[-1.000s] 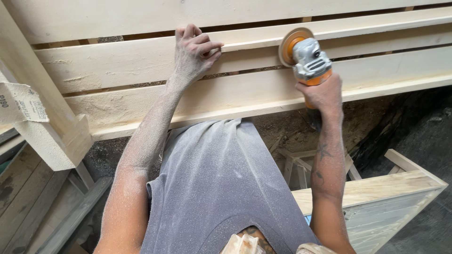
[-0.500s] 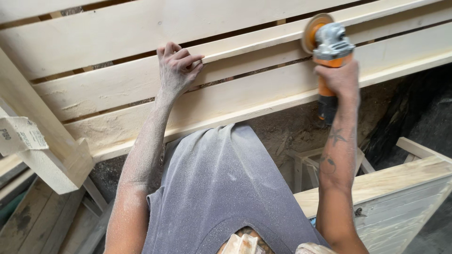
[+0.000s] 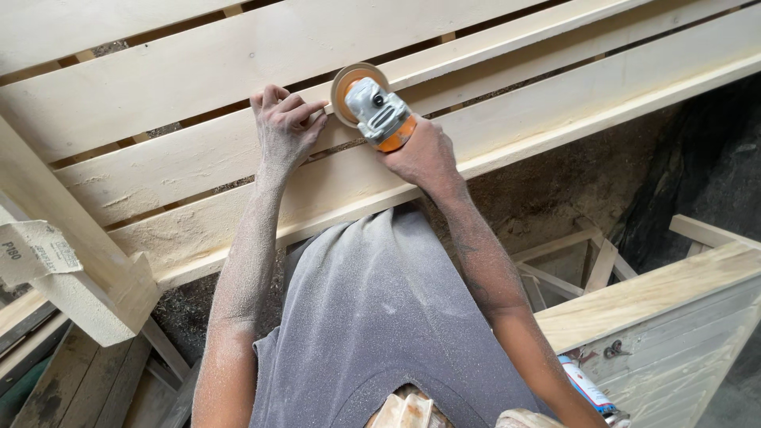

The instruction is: The person uses an electric angle grinder with a sanding disc to smooth the surface of several light-colored wooden planks arranged horizontally. The person holds the planks steady with their left hand while operating the tool with their right hand, moving it back and forth along the wood.

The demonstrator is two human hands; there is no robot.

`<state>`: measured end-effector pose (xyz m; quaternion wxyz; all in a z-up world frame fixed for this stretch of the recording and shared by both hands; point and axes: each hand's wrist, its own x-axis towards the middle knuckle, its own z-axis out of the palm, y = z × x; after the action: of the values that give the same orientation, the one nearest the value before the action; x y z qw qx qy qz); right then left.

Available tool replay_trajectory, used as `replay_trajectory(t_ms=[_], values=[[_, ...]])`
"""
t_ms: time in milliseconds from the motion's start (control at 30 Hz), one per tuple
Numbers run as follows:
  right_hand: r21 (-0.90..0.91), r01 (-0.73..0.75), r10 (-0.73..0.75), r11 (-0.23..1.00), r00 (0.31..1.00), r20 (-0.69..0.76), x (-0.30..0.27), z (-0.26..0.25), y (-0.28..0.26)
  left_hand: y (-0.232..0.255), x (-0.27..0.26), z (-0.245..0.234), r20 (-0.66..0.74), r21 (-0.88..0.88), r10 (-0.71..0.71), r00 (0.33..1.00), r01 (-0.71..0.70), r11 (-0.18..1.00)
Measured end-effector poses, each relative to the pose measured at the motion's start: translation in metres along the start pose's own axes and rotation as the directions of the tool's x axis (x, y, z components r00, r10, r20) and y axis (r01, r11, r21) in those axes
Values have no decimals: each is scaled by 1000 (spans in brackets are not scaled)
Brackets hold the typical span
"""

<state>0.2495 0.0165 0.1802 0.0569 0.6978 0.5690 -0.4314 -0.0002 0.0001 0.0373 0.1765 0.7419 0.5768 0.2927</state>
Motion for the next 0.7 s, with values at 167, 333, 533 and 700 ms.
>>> replay_trajectory(t_ms=[167,333,533,700], values=[[148,-105,117,983,990,-75,15,-35,48,-4,-2,7,13,-5,-17,1000,17,1000],[176,-124,160,976,965,-206,51,-108,142,-8,-5,14,30,42,-20,999,18,999],[196,-144,200,970,932,-302,88,-220,267,0,-13,19,23,83,-79,997,77,994],[340,-87,234,936,876,-422,62,-274,313,14,-17,14,45,127,-126,991,119,985]])
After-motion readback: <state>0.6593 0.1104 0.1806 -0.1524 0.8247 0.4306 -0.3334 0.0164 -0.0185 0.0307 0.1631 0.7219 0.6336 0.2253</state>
